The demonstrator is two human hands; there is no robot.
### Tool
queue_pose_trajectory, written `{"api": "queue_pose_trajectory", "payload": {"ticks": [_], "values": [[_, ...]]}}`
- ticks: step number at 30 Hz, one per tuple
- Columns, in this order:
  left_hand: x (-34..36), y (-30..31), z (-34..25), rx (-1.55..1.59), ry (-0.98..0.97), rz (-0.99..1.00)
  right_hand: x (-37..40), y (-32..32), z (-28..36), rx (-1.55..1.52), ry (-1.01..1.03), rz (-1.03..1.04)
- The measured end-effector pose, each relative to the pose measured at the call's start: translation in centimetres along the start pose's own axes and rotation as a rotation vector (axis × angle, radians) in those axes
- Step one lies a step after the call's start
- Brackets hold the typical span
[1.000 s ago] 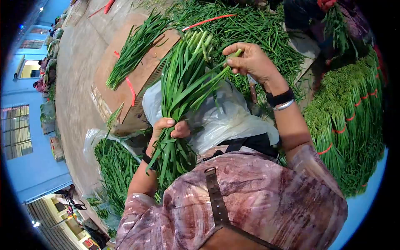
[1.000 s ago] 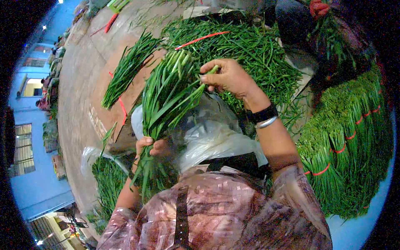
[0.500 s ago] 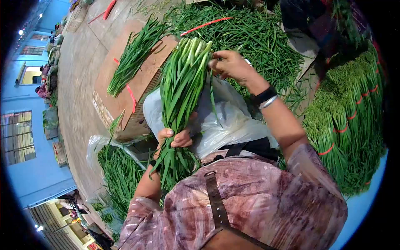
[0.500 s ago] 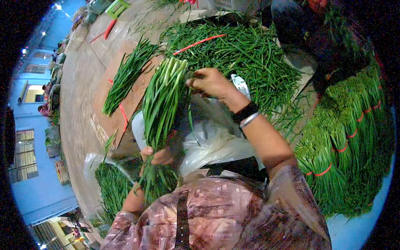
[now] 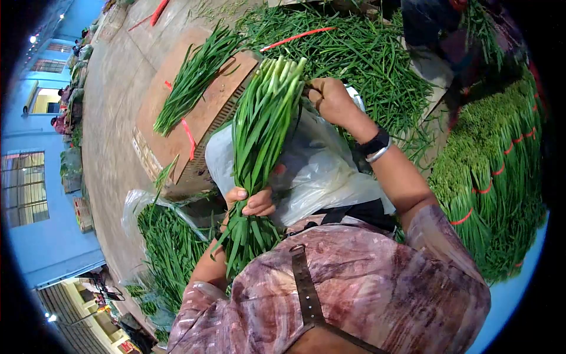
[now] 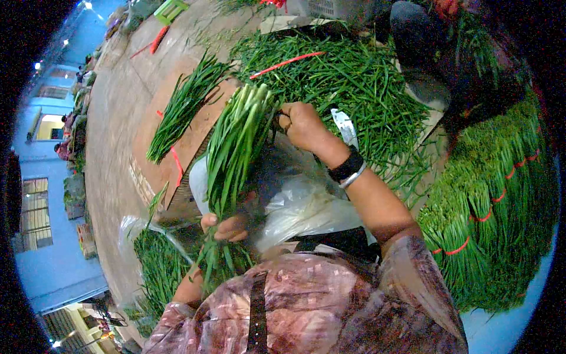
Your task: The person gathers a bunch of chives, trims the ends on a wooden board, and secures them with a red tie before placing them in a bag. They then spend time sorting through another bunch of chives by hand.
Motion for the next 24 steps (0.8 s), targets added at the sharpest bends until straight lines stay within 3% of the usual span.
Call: {"api": "queue_pose_trajectory", "payload": {"ticks": [4,5,6,8,9,12,14,15,19,23,24], "values": [[-0.1,0.6,0.1,0.013,0.016,0.013,-1.0,1.0,-3.4,0.115,0.163,-0.142],[-0.2,0.8,0.1,0.016,0.016,0.021,-1.4,1.4,-6.8,-0.003,0.085,-0.210],[-0.3,0.9,0.0,0.015,0.017,0.025,-1.3,2.9,-7.6,-0.062,-0.166,-0.252],[-0.5,1.1,-0.1,0.020,0.015,0.028,-1.1,4.4,-11.7,-0.174,-0.224,-0.401],[-0.6,1.0,-0.3,0.013,0.018,0.028,-1.2,4.9,-9.1,-0.295,-0.327,-0.365],[-0.6,0.7,-0.2,0.011,0.038,0.018,-2.2,3.4,-0.6,-0.180,0.112,-0.256],[-1.0,0.5,-0.4,0.006,0.055,0.019,-2.1,1.1,1.8,-0.162,0.156,-0.321],[-1.0,0.4,-0.5,-0.001,0.060,0.019,-2.2,0.9,2.7,0.003,0.198,-0.283],[-0.5,0.7,-0.3,-0.002,0.049,0.021,-3.4,1.4,0.1,0.125,0.277,-0.308],[-0.2,0.7,0.0,0.023,0.041,0.025,-4.0,2.9,-4.4,-0.009,0.181,-0.361],[-0.1,0.8,0.0,0.030,0.041,0.022,-3.6,4.1,-4.9,-0.076,-0.007,-0.423]]}}
Point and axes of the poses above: each hand's wrist, its own x-axis away from the middle knuckle, its own y-axis out of the back of the hand, z = x × y, the point moved 4 cm from there along -x, towards the middle knuckle, and after that the axes turned 11 degrees about y, right-handed, at the moved point
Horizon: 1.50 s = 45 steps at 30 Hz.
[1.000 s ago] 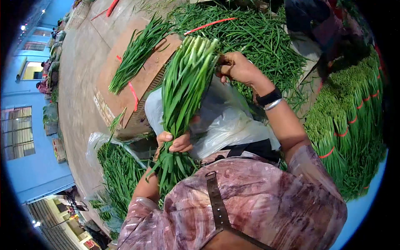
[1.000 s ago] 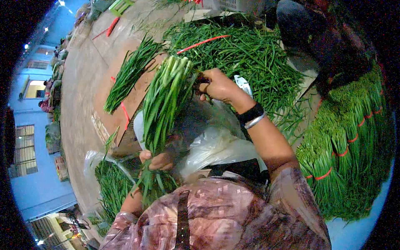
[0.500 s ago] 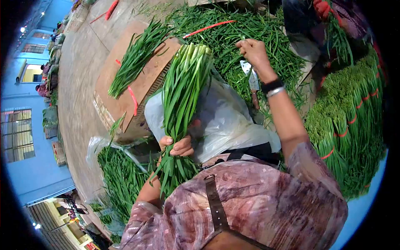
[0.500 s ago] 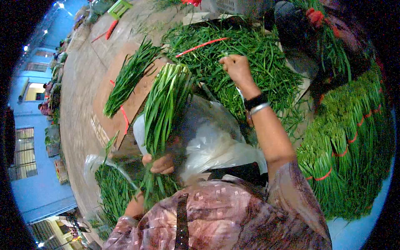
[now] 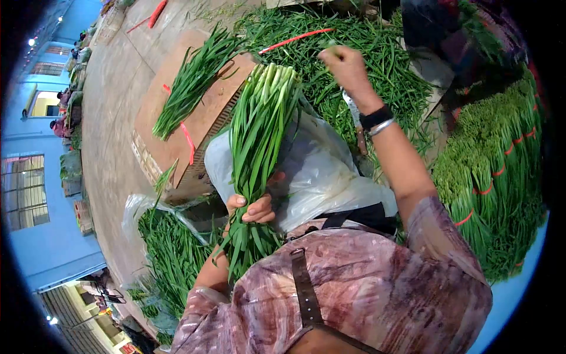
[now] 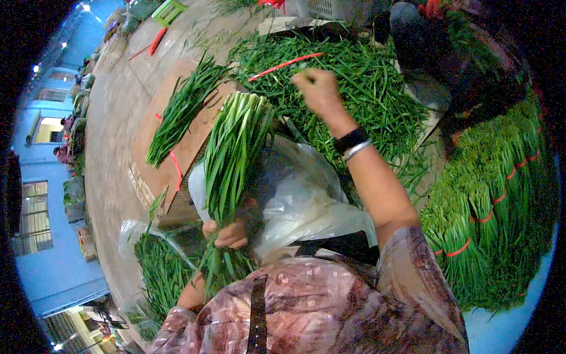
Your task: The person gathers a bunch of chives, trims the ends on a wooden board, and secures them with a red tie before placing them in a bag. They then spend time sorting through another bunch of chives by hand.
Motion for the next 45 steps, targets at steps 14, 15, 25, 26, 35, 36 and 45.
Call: {"api": "queue_pose_trajectory", "payload": {"ticks": [14,15,25,26,35,36,45], "values": [[0.3,1.0,0.0,-0.059,0.042,0.008,-0.1,-2.7,5.4,0.032,0.265,0.223],[0.0,1.0,-0.2,-0.059,0.043,0.033,-0.4,-2.4,5.3,0.001,0.257,0.186],[-0.4,0.5,-0.4,0.068,-0.017,0.302,1.6,4.6,-8.5,0.826,-0.278,0.704],[-0.5,0.6,-0.4,0.082,-0.027,0.291,1.8,4.3,-8.4,0.845,-0.314,0.680],[-0.7,0.8,-0.5,0.049,0.009,0.355,4.9,-8.4,2.1,-0.131,-0.039,0.542],[-0.5,0.8,-0.4,0.059,0.001,0.335,5.3,-8.9,0.7,-0.139,0.075,0.486],[-0.5,1.5,-0.8,0.069,0.125,0.424,2.7,-0.3,-2.0,0.721,-0.028,0.404]]}}
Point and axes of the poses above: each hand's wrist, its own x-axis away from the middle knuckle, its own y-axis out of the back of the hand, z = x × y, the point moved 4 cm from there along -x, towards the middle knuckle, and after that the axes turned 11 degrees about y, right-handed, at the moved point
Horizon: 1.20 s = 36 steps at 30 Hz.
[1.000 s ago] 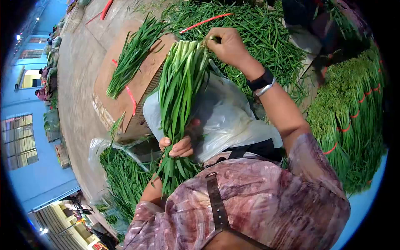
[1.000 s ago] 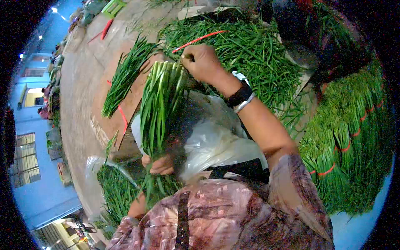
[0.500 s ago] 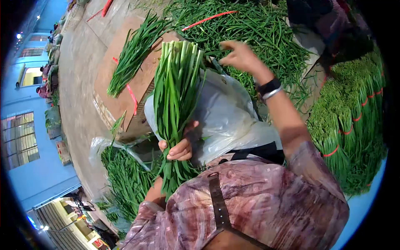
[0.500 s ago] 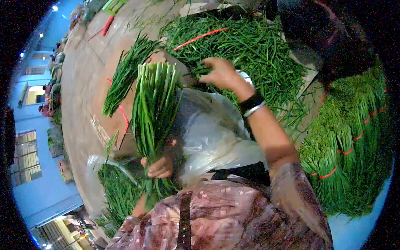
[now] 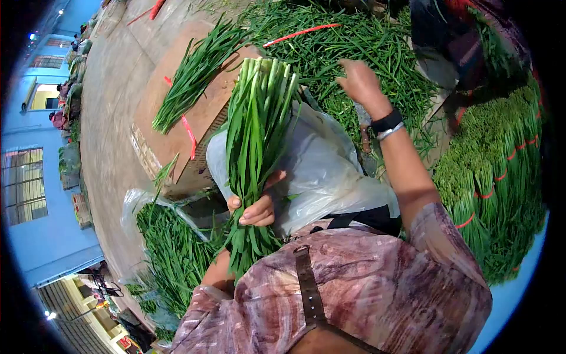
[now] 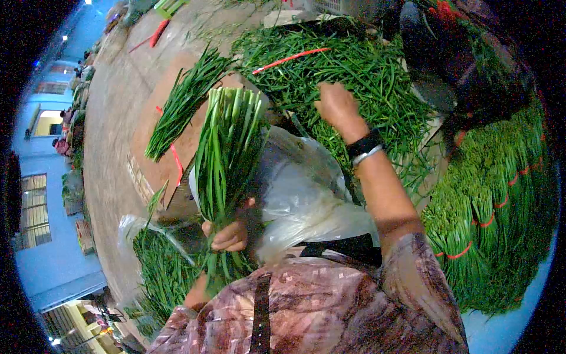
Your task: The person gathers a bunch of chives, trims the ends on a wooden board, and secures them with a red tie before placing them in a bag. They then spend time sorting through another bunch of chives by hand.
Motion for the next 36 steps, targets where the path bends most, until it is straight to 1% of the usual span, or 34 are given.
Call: {"api": "queue_pose_trajectory", "payload": {"ticks": [1,2,3,5,7,8,9,11,12,15,16,17,19,20,23,24,27,28,29,31,33,35,36], "values": [[0.0,0.0,0.0,-0.010,0.008,-0.007,-0.1,0.4,-0.8,0.101,-0.123,-0.032],[-0.1,0.0,-0.2,-0.022,0.018,-0.015,-0.4,0.7,-1.0,0.088,0.040,-0.174],[-0.2,0.0,-0.2,-0.017,-0.029,-0.039,-1.0,1.1,0.2,-0.190,0.083,-0.078],[-0.2,-0.4,0.5,0.003,-0.122,-0.094,-1.4,2.6,5.4,-0.749,0.155,0.125],[-0.7,-0.4,0.1,-0.042,-0.091,-0.059,-0.8,1.4,8.8,-0.977,0.297,0.167],[-0.6,-0.3,0.2,-0.048,-0.091,-0.052,-1.0,0.2,9.0,-0.964,0.244,0.142],[-0.5,-0.4,0.3,-0.052,-0.093,-0.046,-1.2,-0.5,8.8,-0.996,0.247,0.102],[-0.3,-0.6,0.5,-0.038,-0.107,-0.112,-1.8,-1.7,8.4,-1.061,0.252,0.022],[-0.1,-0.7,0.6,-0.035,-0.109,-0.135,-1.7,-1.6,8.7,-0.973,0.218,0.002],[0.1,-0.9,0.7,-0.025,-0.117,-0.195,-1.3,-0.5,9.7,-0.693,0.190,0.042],[0.1,-1.0,0.7,-0.023,-0.121,-0.212,-1.5,-1.5,9.6,-0.753,0.222,0.040],[0.1,-1.0,0.7,-0.020,-0.126,-0.232,-1.7,-1.8,9.0,-0.702,0.270,0.034],[0.3,-0.7,0.8,-0.011,-0.129,-0.207,-2.0,-0.5,9.4,-0.603,0.362,0.023],[0.4,-0.5,0.8,-0.005,-0.130,-0.194,-2.1,-0.5,9.5,-0.538,0.347,0.023],[0.0,-0.5,0.6,-0.029,-0.098,-0.135,-2.1,0.1,9.8,-0.116,0.339,-0.033],[0.0,-0.5,0.6,-0.025,-0.102,-0.141,-2.7,-0.4,8.7,-0.100,0.354,-0.051],[0.0,-0.7,0.6,-0.012,-0.123,-0.155,-4.3,0.6,5.3,-0.280,0.085,-0.259],[-0.1,-0.8,0.6,-0.003,-0.136,-0.156,-4.0,1.0,5.1,-0.572,0.089,-0.304],[-0.1,-0.8,0.7,0.012,-0.151,-0.158,-3.4,0.9,5.3,-0.742,0.081,-0.234],[-0.2,-0.6,0.5,-0.003,-0.122,-0.125,-1.0,3.3,8.6,-1.074,0.059,-0.102],[-0.4,-0.5,0.2,-0.023,-0.096,-0.105,0.8,2.3,10.4,-1.350,-0.084,0.131],[-0.5,-0.6,0.2,-0.033,-0.079,-0.113,1.2,0.8,10.8,-1.366,-0.083,0.123],[-0.4,-0.5,0.2,-0.029,-0.082,-0.104,1.2,0.5,10.8,-1.337,-0.053,0.164]]}}
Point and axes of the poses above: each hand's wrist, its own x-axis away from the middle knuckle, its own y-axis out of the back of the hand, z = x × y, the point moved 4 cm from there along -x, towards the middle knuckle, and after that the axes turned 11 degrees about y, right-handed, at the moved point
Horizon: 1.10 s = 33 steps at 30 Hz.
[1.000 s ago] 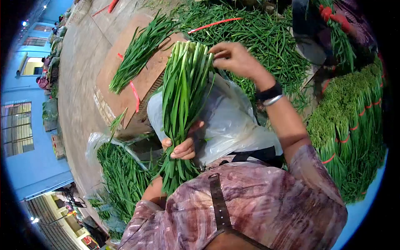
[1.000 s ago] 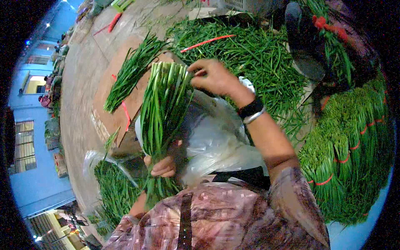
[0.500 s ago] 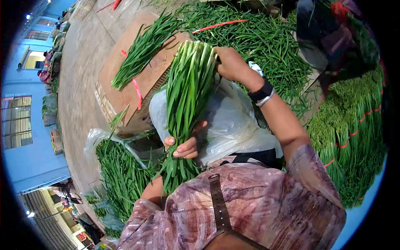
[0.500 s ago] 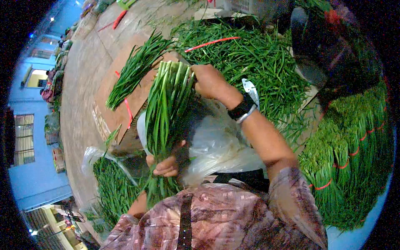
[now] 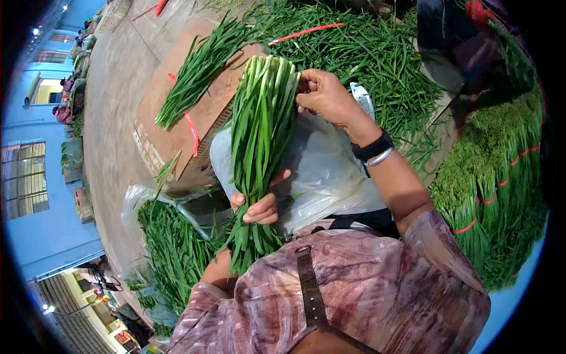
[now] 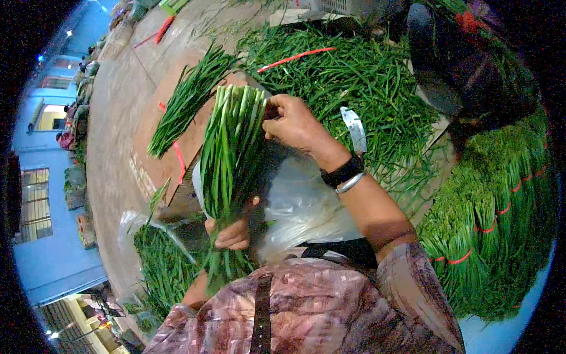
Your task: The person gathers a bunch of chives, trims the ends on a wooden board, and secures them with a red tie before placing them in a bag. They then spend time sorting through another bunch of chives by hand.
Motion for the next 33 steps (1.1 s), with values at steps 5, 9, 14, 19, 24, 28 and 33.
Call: {"api": "queue_pose_trajectory", "payload": {"ticks": [5,9,14,19,24,28,33], "values": [[0.4,-0.2,0.5,0.046,-0.067,-0.073,-0.6,1.1,0.6,0.224,0.012,0.195],[0.4,-0.3,0.5,0.049,-0.062,-0.088,-0.7,1.7,1.3,0.114,0.001,0.280],[0.3,-0.2,0.3,0.039,-0.050,-0.056,-1.1,2.3,-0.7,-0.343,-0.125,0.321],[0.2,-0.2,0.2,0.000,-0.021,-0.077,-2.1,1.5,-2.3,-0.447,-0.423,0.101],[0.3,-0.2,0.4,0.006,-0.044,-0.086,-2.7,0.9,-1.5,-0.397,-0.406,0.293],[0.2,-0.1,0.6,-0.039,-0.061,-0.191,-3.1,2.5,-2.1,-0.094,-0.257,0.375],[0.6,-0.7,1.1,-0.159,-0.116,-0.504,-2.4,6.8,-0.3,-0.632,-0.043,0.282]]}}
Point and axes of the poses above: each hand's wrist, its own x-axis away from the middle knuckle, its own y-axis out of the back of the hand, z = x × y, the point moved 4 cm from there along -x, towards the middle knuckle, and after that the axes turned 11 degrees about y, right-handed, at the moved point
